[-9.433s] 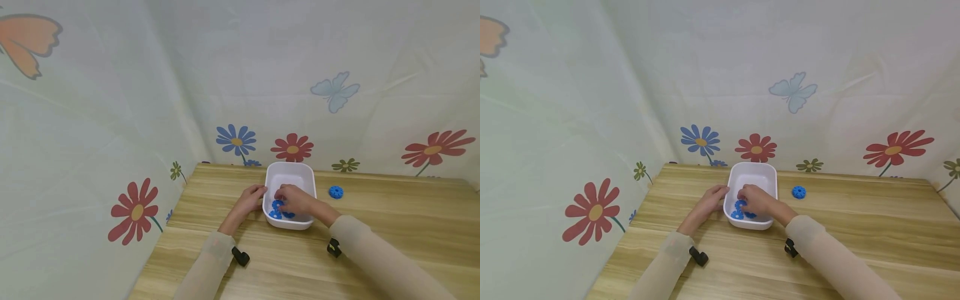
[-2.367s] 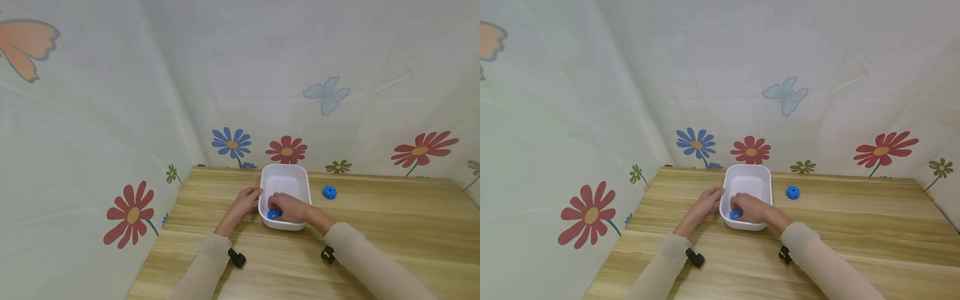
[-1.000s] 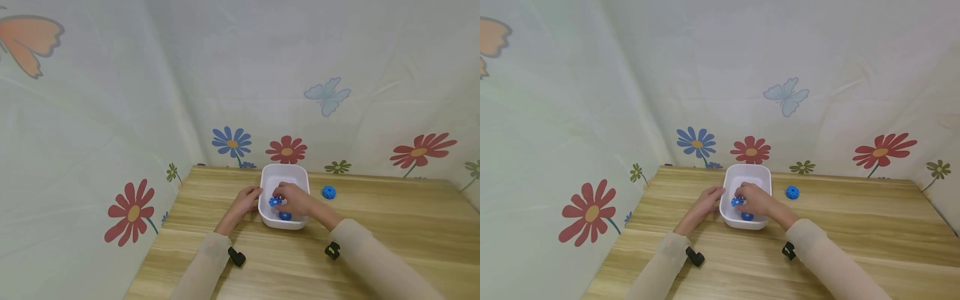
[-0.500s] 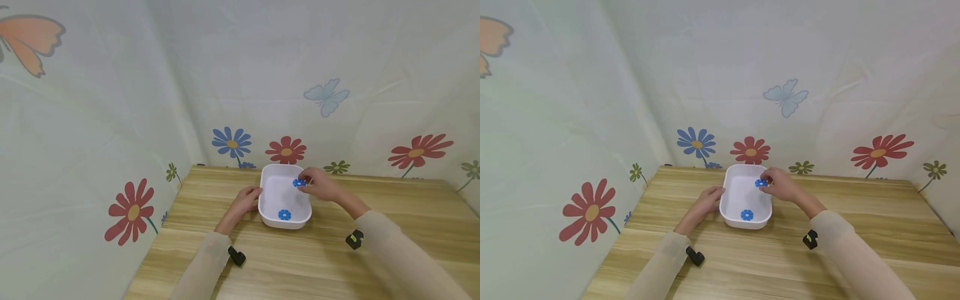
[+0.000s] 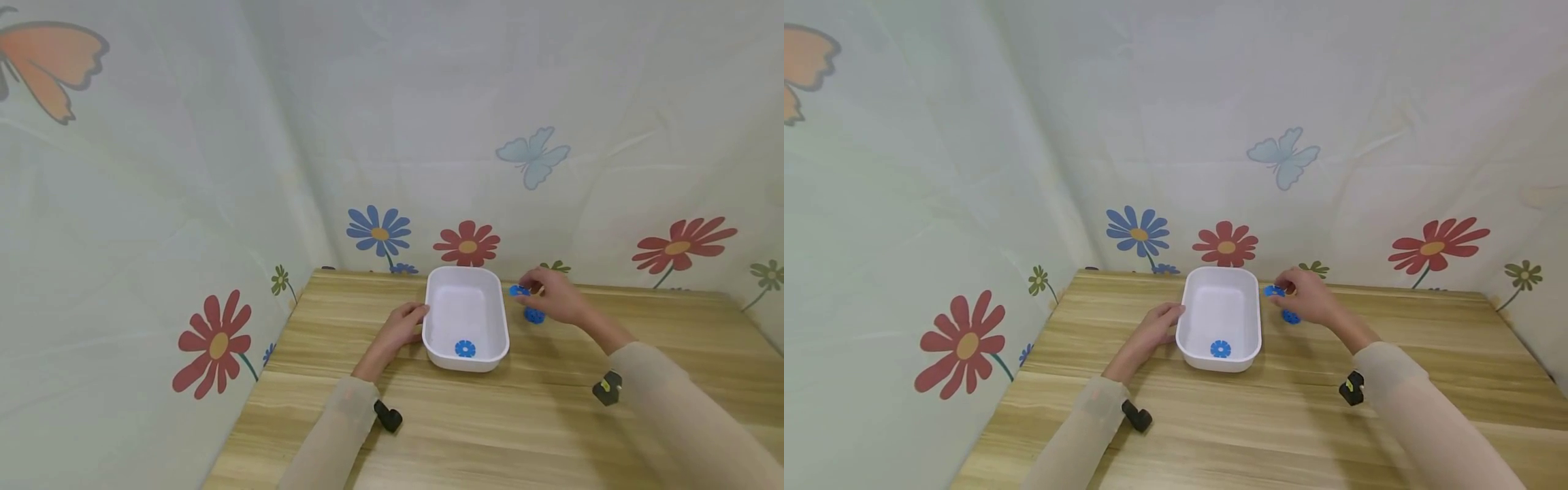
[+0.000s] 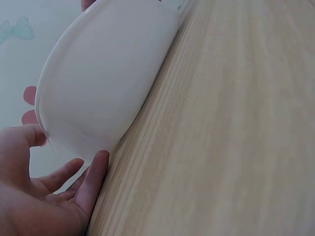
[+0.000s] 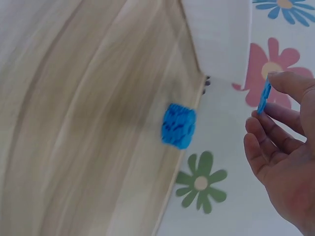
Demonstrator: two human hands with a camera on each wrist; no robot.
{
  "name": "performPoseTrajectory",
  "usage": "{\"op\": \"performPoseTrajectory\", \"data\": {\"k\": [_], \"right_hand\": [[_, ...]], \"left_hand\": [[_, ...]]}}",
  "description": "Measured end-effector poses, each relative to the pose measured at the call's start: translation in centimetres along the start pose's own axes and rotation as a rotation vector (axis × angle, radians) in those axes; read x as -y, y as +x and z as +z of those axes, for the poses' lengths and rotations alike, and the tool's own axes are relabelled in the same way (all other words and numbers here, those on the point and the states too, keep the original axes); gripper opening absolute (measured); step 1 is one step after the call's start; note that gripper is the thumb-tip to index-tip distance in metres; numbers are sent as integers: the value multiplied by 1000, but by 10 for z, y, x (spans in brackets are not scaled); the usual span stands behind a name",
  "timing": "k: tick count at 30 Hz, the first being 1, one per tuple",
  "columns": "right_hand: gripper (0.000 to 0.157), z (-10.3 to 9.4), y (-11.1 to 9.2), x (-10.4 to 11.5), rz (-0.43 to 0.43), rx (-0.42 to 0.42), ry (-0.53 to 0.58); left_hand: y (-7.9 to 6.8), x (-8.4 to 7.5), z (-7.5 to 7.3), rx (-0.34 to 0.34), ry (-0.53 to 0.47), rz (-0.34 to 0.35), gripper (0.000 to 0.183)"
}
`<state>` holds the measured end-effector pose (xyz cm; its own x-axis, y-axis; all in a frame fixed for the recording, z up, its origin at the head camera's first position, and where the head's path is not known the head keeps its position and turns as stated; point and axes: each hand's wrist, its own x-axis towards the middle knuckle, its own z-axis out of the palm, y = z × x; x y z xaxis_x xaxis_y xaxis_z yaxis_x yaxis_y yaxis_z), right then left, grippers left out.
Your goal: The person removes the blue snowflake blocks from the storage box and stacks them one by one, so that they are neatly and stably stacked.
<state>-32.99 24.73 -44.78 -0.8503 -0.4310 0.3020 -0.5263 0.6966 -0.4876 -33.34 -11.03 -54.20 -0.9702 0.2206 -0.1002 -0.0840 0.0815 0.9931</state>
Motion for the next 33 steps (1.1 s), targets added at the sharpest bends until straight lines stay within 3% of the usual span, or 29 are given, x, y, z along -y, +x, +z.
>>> {"op": "performPoseTrajectory", "data": {"k": [11,18,33], "right_hand": [[38,-1,-17,-22,54,-26,-40],[35,1,-22,-33,56,-50,-63],[35,-7,-25,-38,85,-28,-92]], "left_hand": [[-3,-2,0,-2,7,10,53],[-4,-4,1,-6,1,14,53],[-5,-5,0,1,9,10,54]]}}
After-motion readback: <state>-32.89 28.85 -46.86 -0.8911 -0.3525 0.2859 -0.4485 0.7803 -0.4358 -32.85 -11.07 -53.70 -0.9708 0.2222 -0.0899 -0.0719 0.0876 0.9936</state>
